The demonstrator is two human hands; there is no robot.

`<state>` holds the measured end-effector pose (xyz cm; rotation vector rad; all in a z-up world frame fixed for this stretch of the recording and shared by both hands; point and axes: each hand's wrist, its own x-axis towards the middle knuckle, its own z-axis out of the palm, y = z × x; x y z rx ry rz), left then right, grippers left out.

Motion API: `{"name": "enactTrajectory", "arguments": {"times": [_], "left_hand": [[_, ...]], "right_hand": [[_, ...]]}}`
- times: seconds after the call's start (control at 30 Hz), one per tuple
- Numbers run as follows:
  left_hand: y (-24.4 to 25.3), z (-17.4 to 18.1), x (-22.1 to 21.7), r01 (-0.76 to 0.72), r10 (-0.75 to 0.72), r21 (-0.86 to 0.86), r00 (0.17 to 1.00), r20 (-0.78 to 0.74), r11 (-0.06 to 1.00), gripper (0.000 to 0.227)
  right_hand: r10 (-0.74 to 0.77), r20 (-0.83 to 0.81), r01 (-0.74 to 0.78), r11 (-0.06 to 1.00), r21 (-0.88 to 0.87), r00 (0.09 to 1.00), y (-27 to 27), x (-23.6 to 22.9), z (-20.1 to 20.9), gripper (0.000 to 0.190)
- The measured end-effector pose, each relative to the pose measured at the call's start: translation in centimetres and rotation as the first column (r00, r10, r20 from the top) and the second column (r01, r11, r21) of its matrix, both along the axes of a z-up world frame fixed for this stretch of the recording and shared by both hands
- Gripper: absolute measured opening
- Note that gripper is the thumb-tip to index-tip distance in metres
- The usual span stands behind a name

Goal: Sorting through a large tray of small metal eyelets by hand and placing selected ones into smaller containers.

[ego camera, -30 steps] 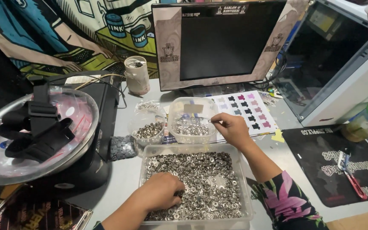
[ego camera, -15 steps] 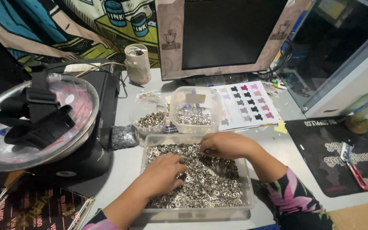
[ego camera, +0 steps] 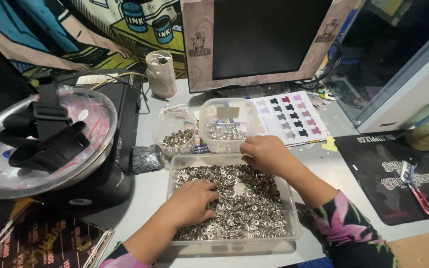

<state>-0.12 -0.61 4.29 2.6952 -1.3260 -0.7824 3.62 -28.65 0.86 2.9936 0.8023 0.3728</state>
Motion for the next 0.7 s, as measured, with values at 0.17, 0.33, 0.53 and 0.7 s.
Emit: {"name": "enactTrajectory", "arguments": {"times": [0.17,0.33,0.53,0.7], "left_hand": [[0.0,-0.9,0.4,0.026,-0.025,-0.005,0.999,0.026,1.000,0.058],[-0.1,-0.9,0.3,0.025,-0.025,0.002,0.999,0.034,1.000,0.058],[0.0,-1.5,0.6,0.034,-0.032,-0.040,0.998,0.049,0.999,0.056],[0.0,-1.7,0.6,0.035,-0.032,-0.050,0.998,0.057,0.998,0.055]], "right_hand": [[-0.191,0.075,0.203,0.947,-0.248,0.979,2.1,-1.1,0.1,0.057],[-0.299,0.104,0.317,0.896,-0.312,0.948,2.2,-0.7,-1.2,0.064],[-0.344,0.055,0.340,0.869,-0.359,0.937,2.8,-0.4,-0.5,0.053],[-0.322,0.051,0.315,0.862,-0.396,0.945,2.6,0.1,-1.5,0.052]]}}
